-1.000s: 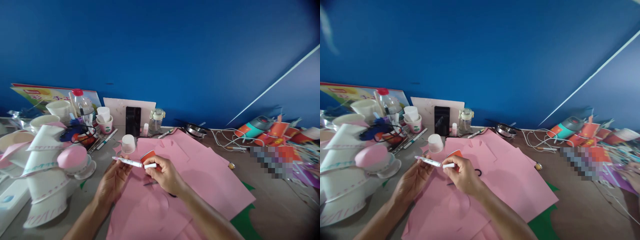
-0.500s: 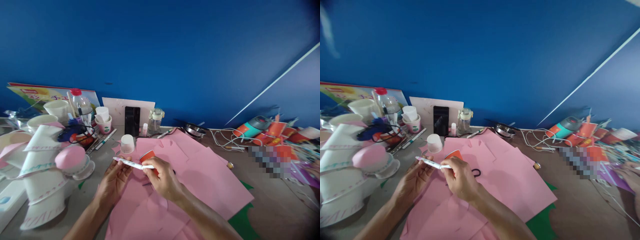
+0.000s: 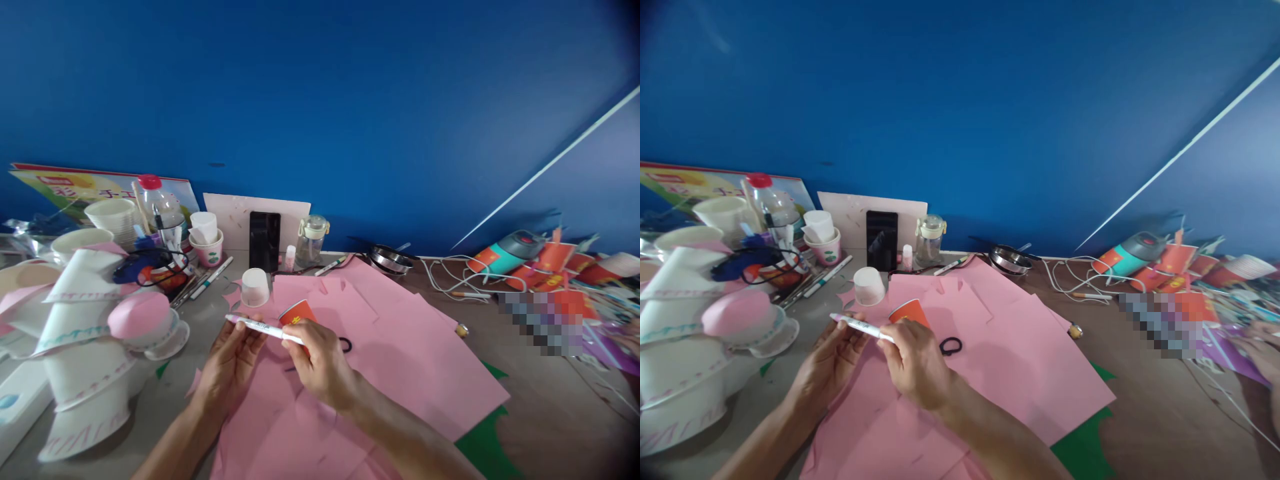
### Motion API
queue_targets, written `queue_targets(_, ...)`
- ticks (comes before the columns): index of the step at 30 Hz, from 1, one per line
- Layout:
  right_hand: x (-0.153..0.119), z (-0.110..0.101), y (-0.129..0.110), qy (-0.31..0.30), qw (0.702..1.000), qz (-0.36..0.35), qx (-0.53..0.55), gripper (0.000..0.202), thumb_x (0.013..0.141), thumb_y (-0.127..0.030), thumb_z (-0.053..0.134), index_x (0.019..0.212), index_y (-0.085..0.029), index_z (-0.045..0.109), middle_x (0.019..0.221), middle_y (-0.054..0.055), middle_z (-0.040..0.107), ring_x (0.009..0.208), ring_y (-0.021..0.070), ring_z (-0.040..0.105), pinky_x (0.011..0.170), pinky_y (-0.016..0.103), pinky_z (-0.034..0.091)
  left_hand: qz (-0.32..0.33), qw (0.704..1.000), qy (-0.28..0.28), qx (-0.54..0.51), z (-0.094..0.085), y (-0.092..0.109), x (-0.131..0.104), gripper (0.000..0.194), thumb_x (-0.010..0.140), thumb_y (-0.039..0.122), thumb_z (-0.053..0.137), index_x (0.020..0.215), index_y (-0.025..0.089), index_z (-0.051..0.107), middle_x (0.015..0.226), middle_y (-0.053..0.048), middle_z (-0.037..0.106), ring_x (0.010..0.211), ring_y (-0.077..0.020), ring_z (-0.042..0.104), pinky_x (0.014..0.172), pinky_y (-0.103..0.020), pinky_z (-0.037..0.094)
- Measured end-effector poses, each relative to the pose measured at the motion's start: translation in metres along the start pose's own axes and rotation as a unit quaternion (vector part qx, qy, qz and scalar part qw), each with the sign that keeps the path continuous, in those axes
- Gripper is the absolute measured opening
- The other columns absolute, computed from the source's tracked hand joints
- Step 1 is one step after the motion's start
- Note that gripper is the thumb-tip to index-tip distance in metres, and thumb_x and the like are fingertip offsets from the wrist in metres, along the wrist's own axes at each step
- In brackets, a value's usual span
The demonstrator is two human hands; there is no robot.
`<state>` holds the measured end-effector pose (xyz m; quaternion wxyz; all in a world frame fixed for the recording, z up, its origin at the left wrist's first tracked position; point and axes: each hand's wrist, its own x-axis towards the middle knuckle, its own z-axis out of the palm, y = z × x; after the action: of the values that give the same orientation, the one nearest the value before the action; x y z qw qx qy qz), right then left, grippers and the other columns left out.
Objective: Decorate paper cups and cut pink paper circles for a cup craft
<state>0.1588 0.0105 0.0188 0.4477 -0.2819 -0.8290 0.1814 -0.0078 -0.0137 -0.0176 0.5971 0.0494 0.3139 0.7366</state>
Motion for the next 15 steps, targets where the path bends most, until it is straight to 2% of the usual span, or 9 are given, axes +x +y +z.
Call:
queue_targets(4,0.000,0.001,0.002,0.013,1.000,0.007,0.001,0.013,0.092,-0.015,0.050,0.100,-0.019,0.059,0.078,0.005,0.068,0.067,0.0169,0.063,0.063,0.026,0.051,-0.008,1.000,0.019,-0.002,0.002,-0.005,-0.002,0.022,0.084,-0.002,0.054,0.077,0.013,0.068,0.079,-0.006,0.077,0.074,-0.0159,0.074,0.072,-0.026,0.063)
queue_targets(9,-0.001,-0.001,-0.004,0.016,1.000,-0.013,0.000,0.011,0.093,-0.016,0.051,0.100,-0.018,0.058,0.075,0.005,0.067,0.064,0.0168,0.061,0.060,0.026,0.050,-0.015,1.000,0.002,-0.008,0.001,-0.006,-0.003,0.018,0.082,0.000,0.059,0.078,0.015,0.069,0.079,-0.005,0.077,0.076,-0.0162,0.074,0.071,-0.025,0.063)
queue_targets(13,-0.001,-0.002,-0.008,0.001,0.999,-0.013,0.041,0.008,0.092,-0.021,0.053,0.099,-0.020,0.058,0.072,0.002,0.064,0.057,0.0139,0.057,0.057,0.024,0.048,-0.028,0.999,-0.017,0.014,0.001,0.000,-0.007,0.014,0.073,0.003,0.073,0.079,0.015,0.070,0.080,-0.005,0.078,0.069,-0.0159,0.073,0.064,-0.024,0.062)
queue_targets(15,0.000,-0.002,-0.009,-0.030,0.998,-0.033,0.052,0.015,0.092,-0.028,0.055,0.104,-0.019,0.058,0.077,0.004,0.066,0.062,0.0152,0.059,0.061,0.026,0.050,-0.041,0.998,-0.038,0.037,0.003,0.002,-0.011,0.020,0.065,0.008,0.082,0.080,0.015,0.070,0.078,-0.004,0.077,0.065,-0.0156,0.072,0.060,-0.023,0.061)
